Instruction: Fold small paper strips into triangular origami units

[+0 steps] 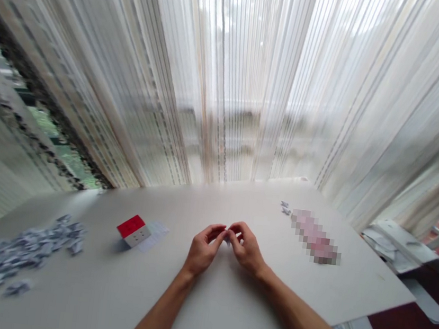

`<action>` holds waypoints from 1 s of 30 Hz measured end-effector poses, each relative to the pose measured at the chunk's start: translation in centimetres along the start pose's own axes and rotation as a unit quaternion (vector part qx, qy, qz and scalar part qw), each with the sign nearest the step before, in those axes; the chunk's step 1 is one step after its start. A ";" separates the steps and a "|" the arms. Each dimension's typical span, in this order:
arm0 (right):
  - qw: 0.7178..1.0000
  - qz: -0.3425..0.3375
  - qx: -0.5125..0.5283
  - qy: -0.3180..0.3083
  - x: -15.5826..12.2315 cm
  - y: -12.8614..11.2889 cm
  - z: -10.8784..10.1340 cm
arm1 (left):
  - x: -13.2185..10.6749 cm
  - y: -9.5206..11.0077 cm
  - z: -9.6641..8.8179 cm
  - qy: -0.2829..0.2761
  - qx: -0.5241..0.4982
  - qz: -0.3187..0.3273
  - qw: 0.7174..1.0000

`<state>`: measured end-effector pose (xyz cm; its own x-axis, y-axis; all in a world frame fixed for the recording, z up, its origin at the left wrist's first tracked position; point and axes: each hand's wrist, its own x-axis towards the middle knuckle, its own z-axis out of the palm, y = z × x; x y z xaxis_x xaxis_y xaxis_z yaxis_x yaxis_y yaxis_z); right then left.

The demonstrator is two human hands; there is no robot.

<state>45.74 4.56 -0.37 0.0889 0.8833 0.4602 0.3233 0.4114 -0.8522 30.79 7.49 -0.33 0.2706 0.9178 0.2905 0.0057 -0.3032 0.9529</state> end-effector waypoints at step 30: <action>0.999 0.020 0.005 -0.027 0.1 -0.3 -0.4 | 0.0 -0.3 -0.4 0.017 0.031 -0.011 0.999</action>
<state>45.99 4.43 0.01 0.0516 0.9099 0.4116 0.3112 0.3770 -0.8724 30.44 7.73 -0.61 0.2370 0.9324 0.2727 0.0709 -0.2966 0.9524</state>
